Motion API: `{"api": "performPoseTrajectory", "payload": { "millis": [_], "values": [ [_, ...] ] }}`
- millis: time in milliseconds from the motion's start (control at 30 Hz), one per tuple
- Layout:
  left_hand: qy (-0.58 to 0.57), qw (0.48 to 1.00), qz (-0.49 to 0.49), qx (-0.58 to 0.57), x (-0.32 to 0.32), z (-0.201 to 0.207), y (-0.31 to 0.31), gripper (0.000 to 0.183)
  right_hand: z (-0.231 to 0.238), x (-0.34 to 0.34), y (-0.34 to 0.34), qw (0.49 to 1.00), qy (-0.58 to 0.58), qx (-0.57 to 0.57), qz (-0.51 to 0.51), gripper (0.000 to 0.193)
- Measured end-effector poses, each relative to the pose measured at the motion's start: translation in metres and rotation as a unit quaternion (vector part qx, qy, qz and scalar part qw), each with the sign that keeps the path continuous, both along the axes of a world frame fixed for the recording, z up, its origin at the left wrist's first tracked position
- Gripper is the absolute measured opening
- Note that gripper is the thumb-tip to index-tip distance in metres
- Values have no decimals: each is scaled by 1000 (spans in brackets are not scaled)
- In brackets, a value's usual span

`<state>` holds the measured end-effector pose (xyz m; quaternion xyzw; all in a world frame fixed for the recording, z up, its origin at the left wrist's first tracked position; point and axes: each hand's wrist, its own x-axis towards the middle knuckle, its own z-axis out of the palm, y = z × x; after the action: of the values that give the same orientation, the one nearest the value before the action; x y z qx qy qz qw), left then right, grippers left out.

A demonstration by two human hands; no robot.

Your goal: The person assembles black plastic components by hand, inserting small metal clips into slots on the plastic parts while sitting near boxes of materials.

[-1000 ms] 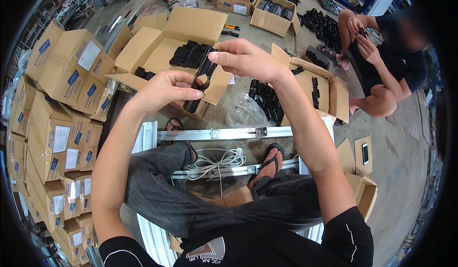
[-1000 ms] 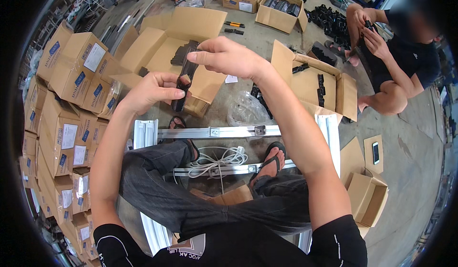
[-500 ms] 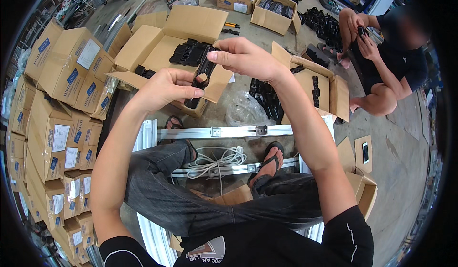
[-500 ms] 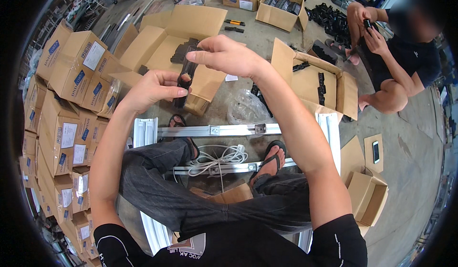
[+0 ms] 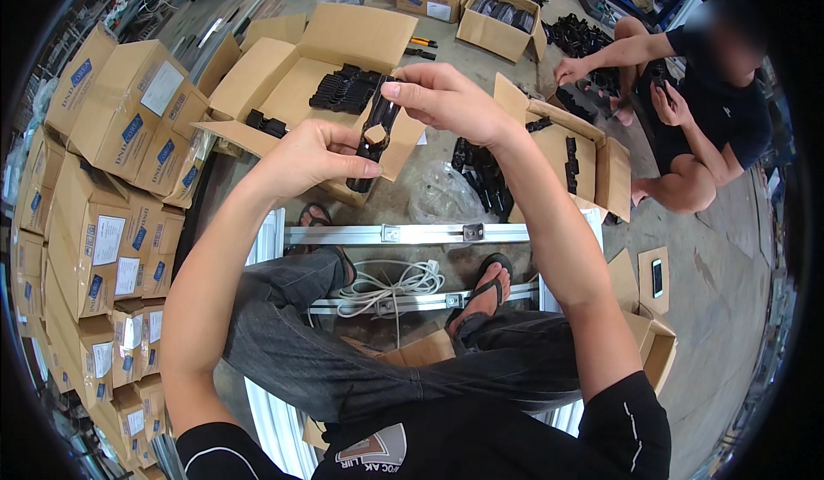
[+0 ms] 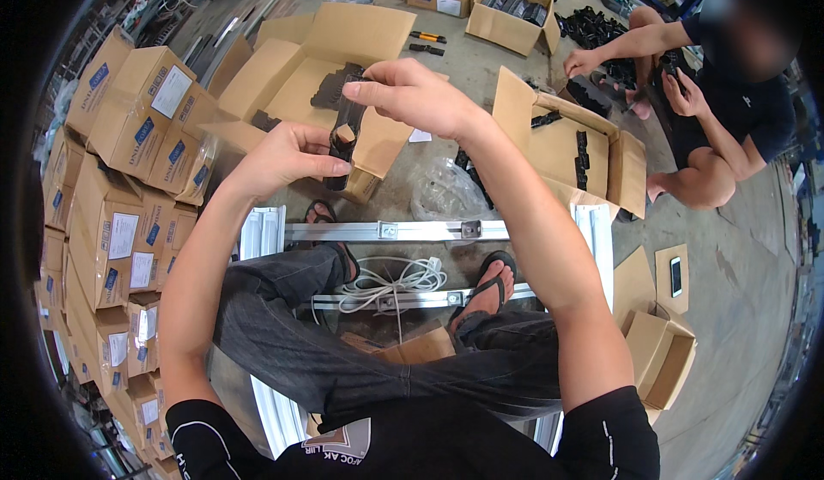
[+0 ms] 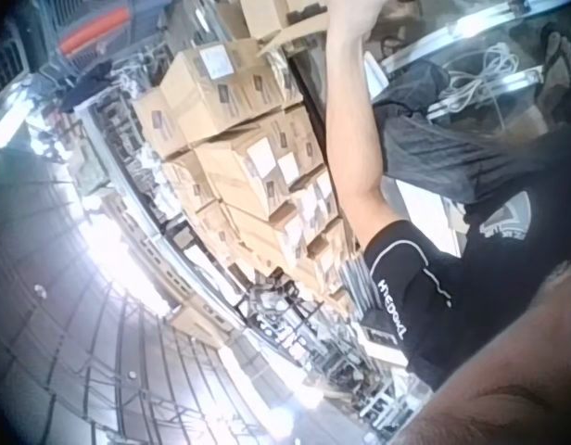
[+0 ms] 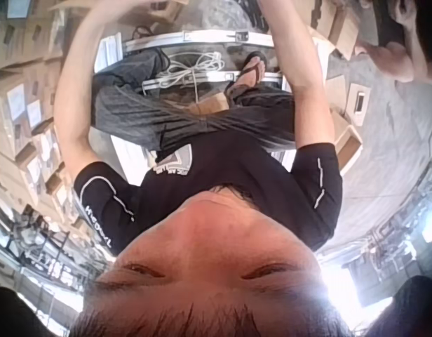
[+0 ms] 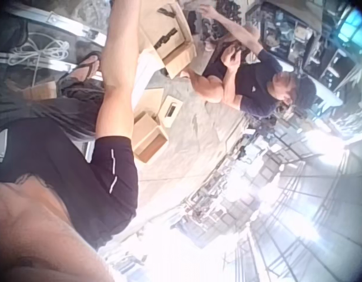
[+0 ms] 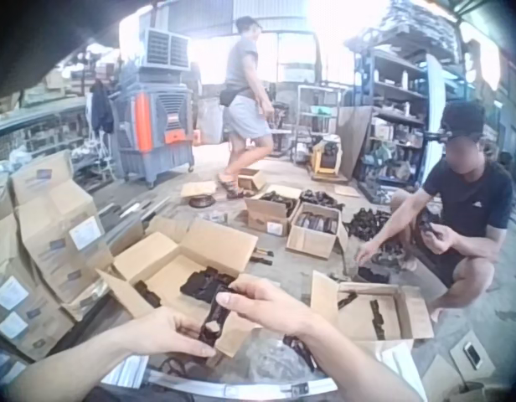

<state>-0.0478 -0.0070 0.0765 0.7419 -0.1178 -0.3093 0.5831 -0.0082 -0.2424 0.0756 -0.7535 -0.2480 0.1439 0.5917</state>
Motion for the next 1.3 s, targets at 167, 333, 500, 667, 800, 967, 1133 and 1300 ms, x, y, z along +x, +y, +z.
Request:
{"api": "performPoseTrajectory", "payload": {
  "millis": [167, 333, 500, 667, 800, 967, 1133, 1300],
  "values": [
    [1, 1000, 15, 15, -3, 0, -2, 34, 1, 0, 1, 1000, 5, 18, -3, 39],
    [-14, 999, 33, -10, -2, -2, -3, 28, -2, 2, 1, 990, 59, 126, 9, 37],
    [-18, 992, 98, -80, 2, 2, -3, 31, -44, 18, 10, 890, 260, 333, -172, 19],
    [-1, 981, 142, -130, 6, 4, 3, 31, -110, 16, 22, 834, 354, 341, -251, 5],
    [-12, 978, 167, -125, 7, 5, 12, 31, -102, 7, 27, 828, 375, 333, -252, 17],
    [-17, 978, 167, -126, 10, 2, 11, 33, -107, 13, 20, 817, 384, 359, -236, 23],
    [-17, 977, 166, -131, 9, 3, 12, 34, -107, 12, 13, 836, 395, 309, -222, 28],
    [-21, 979, 165, -116, 9, 1, 12, 32, -116, 18, 16, 825, 394, 331, -234, 34]
  ]
}}
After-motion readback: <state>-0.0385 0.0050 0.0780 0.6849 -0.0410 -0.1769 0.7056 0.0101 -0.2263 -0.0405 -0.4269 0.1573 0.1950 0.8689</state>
